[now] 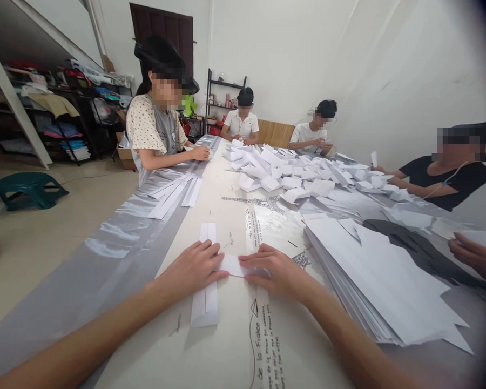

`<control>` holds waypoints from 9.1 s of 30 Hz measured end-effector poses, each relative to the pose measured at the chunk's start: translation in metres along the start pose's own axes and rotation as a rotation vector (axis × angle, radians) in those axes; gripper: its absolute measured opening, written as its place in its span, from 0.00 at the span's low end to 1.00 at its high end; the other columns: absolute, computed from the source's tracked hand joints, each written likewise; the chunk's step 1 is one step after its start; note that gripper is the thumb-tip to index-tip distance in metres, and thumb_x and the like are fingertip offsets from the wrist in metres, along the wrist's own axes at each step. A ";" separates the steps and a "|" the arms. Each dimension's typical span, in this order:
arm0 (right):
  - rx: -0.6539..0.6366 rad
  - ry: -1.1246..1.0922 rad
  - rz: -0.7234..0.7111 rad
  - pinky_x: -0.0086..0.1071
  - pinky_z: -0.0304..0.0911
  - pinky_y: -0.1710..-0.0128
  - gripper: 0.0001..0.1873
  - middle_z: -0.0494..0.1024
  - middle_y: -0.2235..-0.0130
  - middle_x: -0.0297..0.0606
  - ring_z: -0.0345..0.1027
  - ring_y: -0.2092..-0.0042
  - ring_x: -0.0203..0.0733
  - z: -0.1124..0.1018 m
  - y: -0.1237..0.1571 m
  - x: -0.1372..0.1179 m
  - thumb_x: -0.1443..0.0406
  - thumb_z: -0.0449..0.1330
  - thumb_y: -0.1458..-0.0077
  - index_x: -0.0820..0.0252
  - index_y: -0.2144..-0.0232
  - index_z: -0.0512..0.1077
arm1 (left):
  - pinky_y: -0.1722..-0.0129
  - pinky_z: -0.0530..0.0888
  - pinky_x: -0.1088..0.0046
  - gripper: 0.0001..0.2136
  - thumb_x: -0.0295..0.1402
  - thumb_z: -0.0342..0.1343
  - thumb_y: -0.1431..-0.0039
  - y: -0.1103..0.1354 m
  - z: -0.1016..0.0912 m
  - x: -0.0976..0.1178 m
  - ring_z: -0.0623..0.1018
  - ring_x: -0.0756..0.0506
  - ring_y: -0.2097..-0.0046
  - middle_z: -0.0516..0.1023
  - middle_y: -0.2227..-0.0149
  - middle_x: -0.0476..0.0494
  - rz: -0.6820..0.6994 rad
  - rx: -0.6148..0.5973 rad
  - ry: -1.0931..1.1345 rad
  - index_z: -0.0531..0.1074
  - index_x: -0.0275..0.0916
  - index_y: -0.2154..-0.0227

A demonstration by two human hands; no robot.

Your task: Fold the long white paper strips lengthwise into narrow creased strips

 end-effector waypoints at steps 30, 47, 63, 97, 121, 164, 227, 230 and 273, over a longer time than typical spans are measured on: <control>-0.050 -0.061 0.093 0.36 0.65 0.64 0.17 0.81 0.66 0.37 0.70 0.60 0.44 -0.011 0.009 0.019 0.60 0.50 0.30 0.52 0.54 0.78 | 0.63 0.70 0.67 0.13 0.37 0.46 0.28 0.002 -0.002 -0.003 0.73 0.44 0.63 0.74 0.67 0.43 0.098 0.116 -0.054 0.73 0.36 0.56; -0.023 -0.026 0.332 0.31 0.50 0.75 0.23 0.63 0.80 0.29 0.55 0.78 0.35 -0.018 0.017 0.035 0.53 0.47 0.31 0.55 0.75 0.68 | 0.74 0.67 0.77 0.15 0.45 0.54 0.36 0.007 -0.004 -0.067 0.67 0.52 0.74 0.73 0.71 0.50 -0.543 0.220 1.090 0.77 0.38 0.66; -0.150 -0.021 0.448 0.31 0.49 0.73 0.22 0.61 0.77 0.32 0.59 0.71 0.40 0.002 0.012 0.028 0.55 0.41 0.30 0.56 0.76 0.58 | 0.64 0.66 0.72 0.14 0.40 0.45 0.30 0.011 -0.004 -0.067 0.71 0.47 0.64 0.70 0.66 0.48 -0.453 0.174 0.501 0.70 0.39 0.67; 0.049 0.235 -0.137 0.46 0.69 0.52 0.37 0.72 0.44 0.45 0.65 0.47 0.49 0.026 -0.007 -0.035 0.87 0.46 0.52 0.59 0.42 0.64 | 0.56 0.73 0.61 0.16 0.38 0.42 0.28 0.008 -0.002 -0.002 0.77 0.40 0.58 0.75 0.57 0.36 0.086 -0.120 -0.057 0.72 0.41 0.49; 0.137 0.037 -0.144 0.47 0.69 0.49 0.18 0.76 0.47 0.41 0.69 0.49 0.46 0.020 -0.005 -0.021 0.72 0.51 0.34 0.53 0.46 0.70 | 0.53 0.72 0.62 0.16 0.37 0.41 0.27 0.011 -0.003 -0.005 0.78 0.41 0.55 0.75 0.53 0.36 0.050 -0.040 -0.022 0.72 0.44 0.47; 0.099 0.284 0.057 0.36 0.66 0.62 0.12 0.79 0.65 0.38 0.72 0.64 0.43 0.018 -0.006 -0.024 0.73 0.52 0.34 0.59 0.66 0.73 | 0.59 0.71 0.65 0.12 0.34 0.44 0.28 0.006 -0.003 -0.003 0.77 0.42 0.61 0.75 0.62 0.40 -0.003 -0.075 -0.065 0.73 0.39 0.55; 0.240 -0.003 0.372 0.38 0.66 0.67 0.18 0.81 0.64 0.40 0.72 0.67 0.45 -0.041 0.029 0.077 0.56 0.49 0.34 0.56 0.65 0.75 | 0.72 0.67 0.76 0.16 0.44 0.56 0.39 0.018 0.003 -0.097 0.69 0.50 0.73 0.72 0.76 0.50 -0.523 0.047 1.083 0.75 0.36 0.74; 0.294 -0.051 0.389 0.37 0.65 0.69 0.18 0.80 0.67 0.39 0.71 0.68 0.44 -0.047 0.029 0.074 0.55 0.51 0.34 0.56 0.67 0.75 | 0.80 0.62 0.78 0.16 0.45 0.58 0.41 0.022 0.006 -0.100 0.64 0.53 0.80 0.67 0.80 0.53 -0.593 0.048 1.179 0.73 0.35 0.75; 0.287 -0.834 0.479 0.30 0.49 0.78 0.16 0.70 0.76 0.35 0.58 0.75 0.35 -0.027 0.019 0.034 0.54 0.65 0.44 0.58 0.77 0.77 | 0.77 0.52 0.75 0.19 0.45 0.58 0.40 0.017 -0.006 -0.026 0.56 0.53 0.76 0.58 0.79 0.53 -0.172 -0.619 1.327 0.71 0.34 0.77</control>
Point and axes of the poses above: each hand's wrist, its own y-axis away from the middle knuckle, its own z-axis out of the palm, x = y × z, the point moved 7 cm from there along -y, towards the middle knuckle
